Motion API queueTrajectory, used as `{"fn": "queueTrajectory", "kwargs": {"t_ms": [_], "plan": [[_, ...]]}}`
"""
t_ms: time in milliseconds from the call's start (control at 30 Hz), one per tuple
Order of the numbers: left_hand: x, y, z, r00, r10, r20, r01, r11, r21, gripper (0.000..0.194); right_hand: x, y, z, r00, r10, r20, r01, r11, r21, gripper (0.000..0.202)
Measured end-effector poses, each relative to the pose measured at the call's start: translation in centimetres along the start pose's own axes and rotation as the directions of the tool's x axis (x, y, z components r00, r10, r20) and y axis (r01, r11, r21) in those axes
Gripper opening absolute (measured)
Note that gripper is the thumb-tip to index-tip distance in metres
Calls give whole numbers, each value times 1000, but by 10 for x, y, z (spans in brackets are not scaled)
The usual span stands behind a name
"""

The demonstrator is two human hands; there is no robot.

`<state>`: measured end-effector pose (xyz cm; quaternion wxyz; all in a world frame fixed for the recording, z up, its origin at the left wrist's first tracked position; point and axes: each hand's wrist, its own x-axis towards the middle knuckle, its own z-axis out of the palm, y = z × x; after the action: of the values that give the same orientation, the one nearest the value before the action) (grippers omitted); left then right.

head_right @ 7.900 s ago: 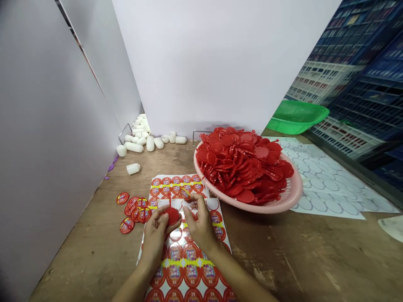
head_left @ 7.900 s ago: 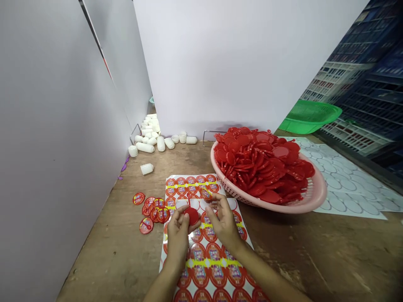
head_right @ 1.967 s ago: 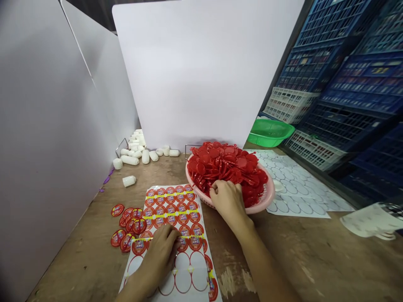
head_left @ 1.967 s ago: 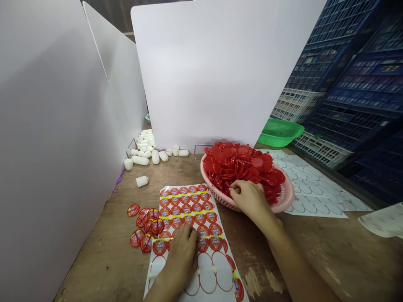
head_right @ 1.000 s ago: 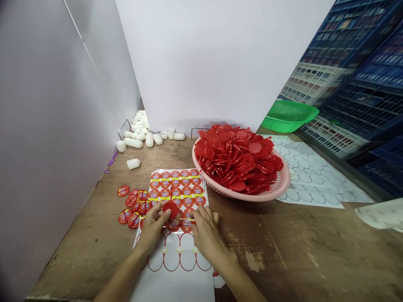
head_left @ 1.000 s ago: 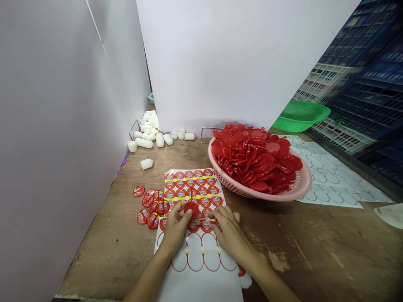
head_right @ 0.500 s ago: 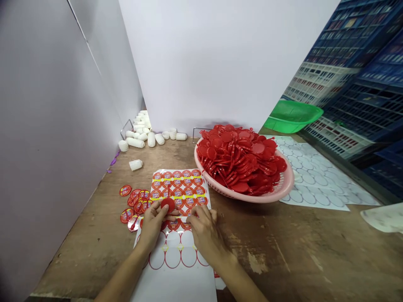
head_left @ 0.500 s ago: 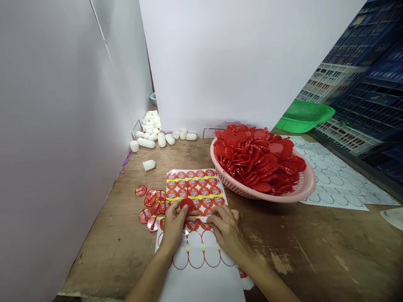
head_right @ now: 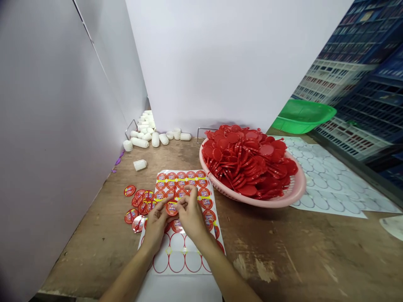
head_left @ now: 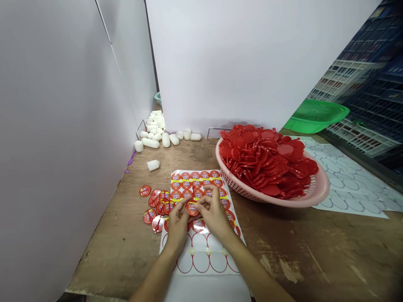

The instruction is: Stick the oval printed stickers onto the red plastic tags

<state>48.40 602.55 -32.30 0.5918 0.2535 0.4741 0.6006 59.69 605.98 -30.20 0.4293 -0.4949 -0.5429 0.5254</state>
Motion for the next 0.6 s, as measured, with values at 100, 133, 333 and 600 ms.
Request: {"fn": "queueTrajectory", "kwargs": {"t_ms": [100,133,333,600], "plan": [[1,-1,-2,1000,-18,10,18,999,-46,42,2,6,3,999,-40,-28,38,996,-75,39],[1,-2,-2,1000,-23,14,24,998,-60,42,1,8,3,998,-58,-31,55,994,-93,39],[1,-1,-3,997,-75,20,77,989,-125,43,-1,11,2,994,-101,-38,92,978,-186,37],[0,-1,-3,998,-58,25,60,993,-98,40,-1,8,2,994,-99,-35,90,976,-199,36]]}}
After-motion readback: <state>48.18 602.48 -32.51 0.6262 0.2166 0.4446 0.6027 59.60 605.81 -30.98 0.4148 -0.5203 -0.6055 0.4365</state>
